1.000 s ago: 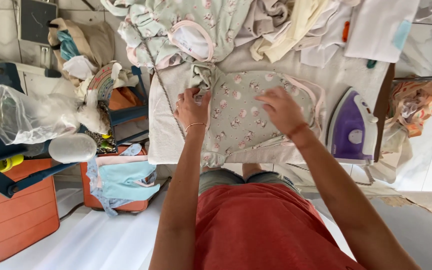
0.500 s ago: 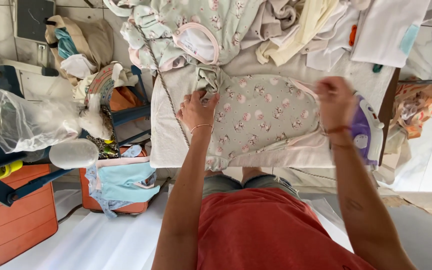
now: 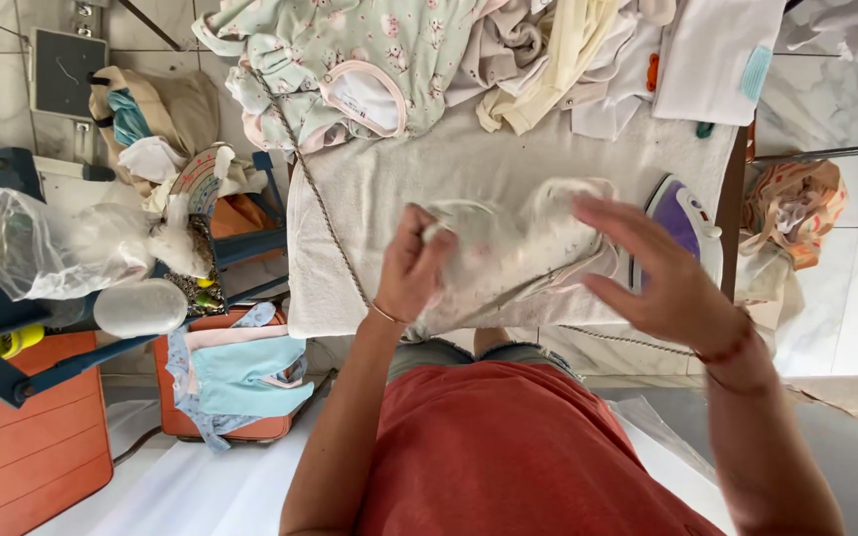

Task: Ironing and folding baby clothes at a pressing station in a factory environment.

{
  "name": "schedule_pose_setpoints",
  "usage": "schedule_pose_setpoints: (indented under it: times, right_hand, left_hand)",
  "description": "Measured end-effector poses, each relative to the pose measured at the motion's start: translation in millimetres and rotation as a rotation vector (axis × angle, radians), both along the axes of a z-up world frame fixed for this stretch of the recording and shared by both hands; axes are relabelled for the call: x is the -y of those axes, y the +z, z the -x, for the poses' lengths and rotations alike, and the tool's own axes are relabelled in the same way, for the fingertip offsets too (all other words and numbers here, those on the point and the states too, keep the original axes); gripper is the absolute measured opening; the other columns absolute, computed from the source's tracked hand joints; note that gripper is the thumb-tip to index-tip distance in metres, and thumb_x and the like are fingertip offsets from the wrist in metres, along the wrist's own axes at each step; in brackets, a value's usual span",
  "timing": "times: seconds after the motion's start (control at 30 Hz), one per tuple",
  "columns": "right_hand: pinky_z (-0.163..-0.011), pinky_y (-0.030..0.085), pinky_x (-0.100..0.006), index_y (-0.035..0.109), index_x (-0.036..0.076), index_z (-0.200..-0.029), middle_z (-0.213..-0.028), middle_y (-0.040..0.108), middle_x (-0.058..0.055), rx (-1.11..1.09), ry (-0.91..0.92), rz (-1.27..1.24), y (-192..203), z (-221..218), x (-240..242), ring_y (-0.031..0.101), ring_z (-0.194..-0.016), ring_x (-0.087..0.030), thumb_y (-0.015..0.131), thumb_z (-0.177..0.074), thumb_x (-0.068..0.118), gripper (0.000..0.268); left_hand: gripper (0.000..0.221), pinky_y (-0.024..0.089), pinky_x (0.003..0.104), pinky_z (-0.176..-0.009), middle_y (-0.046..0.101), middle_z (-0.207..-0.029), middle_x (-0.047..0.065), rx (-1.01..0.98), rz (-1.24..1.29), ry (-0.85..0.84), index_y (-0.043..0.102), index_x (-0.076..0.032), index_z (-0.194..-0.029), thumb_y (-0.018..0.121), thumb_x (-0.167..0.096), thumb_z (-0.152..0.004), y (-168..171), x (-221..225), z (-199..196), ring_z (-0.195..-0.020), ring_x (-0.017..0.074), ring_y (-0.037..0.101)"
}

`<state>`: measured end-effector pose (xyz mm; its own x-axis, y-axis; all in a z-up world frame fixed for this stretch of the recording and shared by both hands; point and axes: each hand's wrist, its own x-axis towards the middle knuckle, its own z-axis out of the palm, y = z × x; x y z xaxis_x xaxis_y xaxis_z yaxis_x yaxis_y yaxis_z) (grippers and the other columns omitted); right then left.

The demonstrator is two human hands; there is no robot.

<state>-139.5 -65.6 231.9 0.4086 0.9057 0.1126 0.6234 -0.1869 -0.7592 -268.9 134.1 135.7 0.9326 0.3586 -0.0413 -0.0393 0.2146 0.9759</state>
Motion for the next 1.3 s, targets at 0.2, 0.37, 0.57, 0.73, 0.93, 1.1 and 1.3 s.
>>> schedule_pose_setpoints:
  times: [0.2, 0.37, 0.57, 0.73, 0.93, 1.1, 1.3]
  right_hand:
    - [-0.099, -0.006, -0.061, -0.001, 0.018, -0.136, -0.082, 0.060, 0.009, -0.206, 0.513, 0.058, 38.3, -4.8, -85.3, 0.060, -0.091, -0.009, 0.075, -0.070, 0.019, 0.101]
    - [-0.096, 0.009, -0.050, 0.058, 0.019, -0.097, -0.057, 0.059, 0.006, -0.292, 0.734, 0.283, 25.1, 1.4, -67.7, 0.057, -0.071, -0.011, 0.061, -0.071, 0.037, 0.031]
    - [-0.087, 0.030, -0.040, 0.063, 0.012, -0.072, -0.067, 0.055, 0.002, -0.449, 0.320, 0.258, -31.2, 7.3, -17.4, 0.054, -0.068, -0.015, 0.065, -0.073, 0.029, 0.016]
    - [-0.074, 0.041, -0.039, 0.060, 0.005, -0.092, -0.076, 0.062, -0.011, -0.605, -0.292, 0.565, -111.8, 11.0, 11.7, 0.053, -0.071, -0.021, 0.065, -0.074, 0.032, 0.032]
    - [-0.070, 0.048, -0.026, 0.056, 0.008, -0.095, -0.073, 0.054, 0.001, -1.210, -0.735, 0.263, -193.7, 10.9, 24.1, 0.056, -0.068, -0.009, 0.062, -0.082, 0.033, 0.028]
    - [-0.072, 0.050, -0.027, 0.052, 0.005, -0.096, -0.085, 0.056, 0.000, -1.382, -0.792, 0.127, -192.7, 17.9, 32.1, 0.060, -0.074, -0.012, 0.063, -0.077, 0.006, 0.021]
    - [-0.050, 0.051, -0.022, 0.049, 0.007, -0.082, -0.065, 0.053, -0.004, -1.170, -0.889, 0.201, -203.2, 22.4, 29.2, 0.058, -0.051, -0.014, 0.064, -0.068, 0.002, 0.021]
  left_hand:
    - [0.017, 0.030, 0.026, -0.039, 0.044, -0.053, -0.004, -0.183, -0.532, -0.387, 0.038, -0.015, -0.079, 0.055, -0.018, -0.080, 129.4, -13.0, 21.0, -0.039, 0.0091, 0.036]
    - [0.021, 0.032, 0.021, -0.035, 0.066, -0.090, -0.002, -0.151, -0.663, -0.335, 0.036, -0.013, -0.075, 0.057, -0.012, -0.077, 188.9, -27.9, 62.0, -0.036, 0.0087, 0.031]
    - [0.022, 0.035, 0.032, -0.038, 0.051, -0.051, 0.005, -0.349, -0.880, -0.238, 0.049, -0.009, -0.079, 0.059, -0.028, -0.079, 143.3, -55.3, 43.8, -0.040, 0.0200, 0.046]
    - [0.036, 0.044, 0.047, -0.062, 0.061, -0.075, 0.012, -0.454, -0.912, -0.176, 0.047, -0.014, -0.083, 0.061, -0.047, -0.074, -56.2, -58.9, -19.8, -0.070, 0.0369, 0.059]
    - [0.013, 0.044, 0.041, -0.072, 0.057, -0.092, 0.014, -0.436, -1.487, 0.133, 0.051, -0.012, -0.090, 0.051, -0.025, -0.086, -141.5, 23.8, -41.3, -0.083, 0.0309, 0.058]
    - [0.032, 0.048, 0.038, -0.071, 0.063, -0.083, 0.009, -0.454, -0.427, -0.194, 0.052, -0.014, -0.092, 0.059, -0.041, -0.076, -143.5, 97.3, -24.0, -0.081, 0.0256, 0.062]
    - [0.022, 0.048, 0.037, -0.068, 0.063, -0.072, 0.001, -0.672, -0.523, -0.266, 0.053, -0.023, -0.084, 0.061, -0.035, -0.067, -130.3, 96.9, -27.3, -0.076, 0.0225, 0.062]
